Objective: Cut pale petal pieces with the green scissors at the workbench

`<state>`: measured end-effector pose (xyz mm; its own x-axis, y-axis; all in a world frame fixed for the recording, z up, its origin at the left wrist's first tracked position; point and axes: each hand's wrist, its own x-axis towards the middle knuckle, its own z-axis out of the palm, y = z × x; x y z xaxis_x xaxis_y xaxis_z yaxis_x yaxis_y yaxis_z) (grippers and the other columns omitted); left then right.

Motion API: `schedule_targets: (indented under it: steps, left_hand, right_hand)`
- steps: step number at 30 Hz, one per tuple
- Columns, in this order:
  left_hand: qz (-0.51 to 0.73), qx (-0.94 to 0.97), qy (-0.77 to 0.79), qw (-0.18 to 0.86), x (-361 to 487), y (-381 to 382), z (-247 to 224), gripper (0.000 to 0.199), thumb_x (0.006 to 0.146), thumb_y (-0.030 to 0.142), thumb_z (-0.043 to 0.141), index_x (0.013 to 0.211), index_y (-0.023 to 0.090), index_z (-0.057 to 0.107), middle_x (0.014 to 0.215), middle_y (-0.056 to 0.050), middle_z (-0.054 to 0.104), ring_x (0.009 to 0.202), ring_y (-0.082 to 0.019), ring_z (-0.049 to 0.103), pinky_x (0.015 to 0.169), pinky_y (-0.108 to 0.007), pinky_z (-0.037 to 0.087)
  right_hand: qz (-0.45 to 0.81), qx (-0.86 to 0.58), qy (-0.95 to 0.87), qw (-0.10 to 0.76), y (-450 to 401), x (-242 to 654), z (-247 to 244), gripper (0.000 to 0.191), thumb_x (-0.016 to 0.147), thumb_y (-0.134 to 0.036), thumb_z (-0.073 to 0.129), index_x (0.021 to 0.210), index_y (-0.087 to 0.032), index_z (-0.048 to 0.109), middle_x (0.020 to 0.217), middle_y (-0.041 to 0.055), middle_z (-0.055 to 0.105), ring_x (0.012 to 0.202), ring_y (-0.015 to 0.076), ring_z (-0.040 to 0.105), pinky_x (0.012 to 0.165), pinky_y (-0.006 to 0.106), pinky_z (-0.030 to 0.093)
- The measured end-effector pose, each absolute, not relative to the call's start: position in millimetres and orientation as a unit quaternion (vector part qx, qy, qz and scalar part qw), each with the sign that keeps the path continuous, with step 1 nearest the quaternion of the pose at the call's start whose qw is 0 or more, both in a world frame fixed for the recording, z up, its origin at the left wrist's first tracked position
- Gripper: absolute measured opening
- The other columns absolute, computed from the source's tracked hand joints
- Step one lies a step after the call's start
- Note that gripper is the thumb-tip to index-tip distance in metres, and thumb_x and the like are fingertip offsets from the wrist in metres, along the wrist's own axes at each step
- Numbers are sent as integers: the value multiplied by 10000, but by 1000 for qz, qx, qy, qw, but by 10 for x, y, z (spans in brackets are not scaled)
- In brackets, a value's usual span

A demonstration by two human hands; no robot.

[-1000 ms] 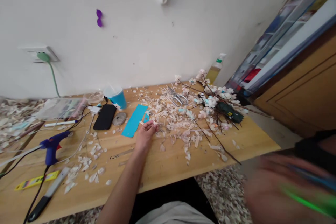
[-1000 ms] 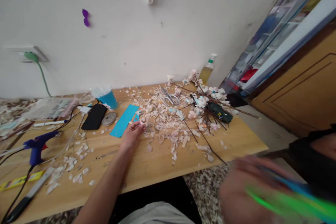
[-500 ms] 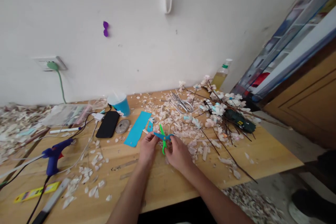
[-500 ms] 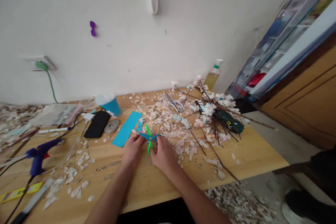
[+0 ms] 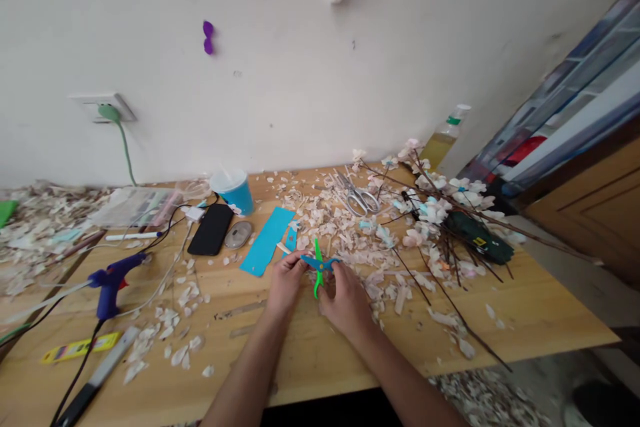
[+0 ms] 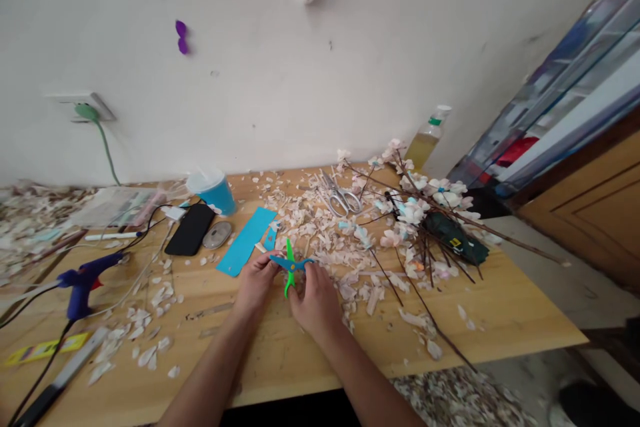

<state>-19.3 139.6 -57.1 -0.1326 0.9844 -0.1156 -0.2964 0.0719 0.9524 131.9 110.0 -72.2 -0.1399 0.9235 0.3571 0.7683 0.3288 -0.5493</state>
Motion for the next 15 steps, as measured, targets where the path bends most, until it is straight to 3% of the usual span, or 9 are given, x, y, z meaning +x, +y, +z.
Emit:
schedule_targets:
  steps: [5, 9, 15]
  left_hand:
    - [573, 373, 477, 553, -187, 1406, -532, 241, 676, 377, 801, 785, 168, 753, 714, -10, 705, 663, -132, 611, 672, -232, 479]
    - [607, 323, 464, 558, -179, 1419, -506, 333, 620, 349, 845, 884, 178, 736, 809, -19, 731, 714, -142, 639, 709, -250, 499]
    - [607, 315, 468, 560, -169, 1406, -519, 271, 619, 317, 853, 809, 174, 722, 799, -14, 721, 732, -139, 638, 736, -249, 491]
  right_hand:
    - [142, -574, -739, 323, 1106, 1340, -712, 290, 822, -257, 532, 1096, -166, 551, 989, 127, 632, 927, 270, 609, 807, 395, 506]
    - [124, -569, -740, 338, 1109, 1337, -764, 352, 811, -242, 530, 1152, -155, 528, 1042, 144, 626, 976, 282, 601, 829, 407, 503]
    - [116, -556, -751, 335, 1100, 1332, -765, 359, 798, -256, 544, 1143, -161, 516, 1003, 128, 608, 948, 278, 581, 829, 421, 497]
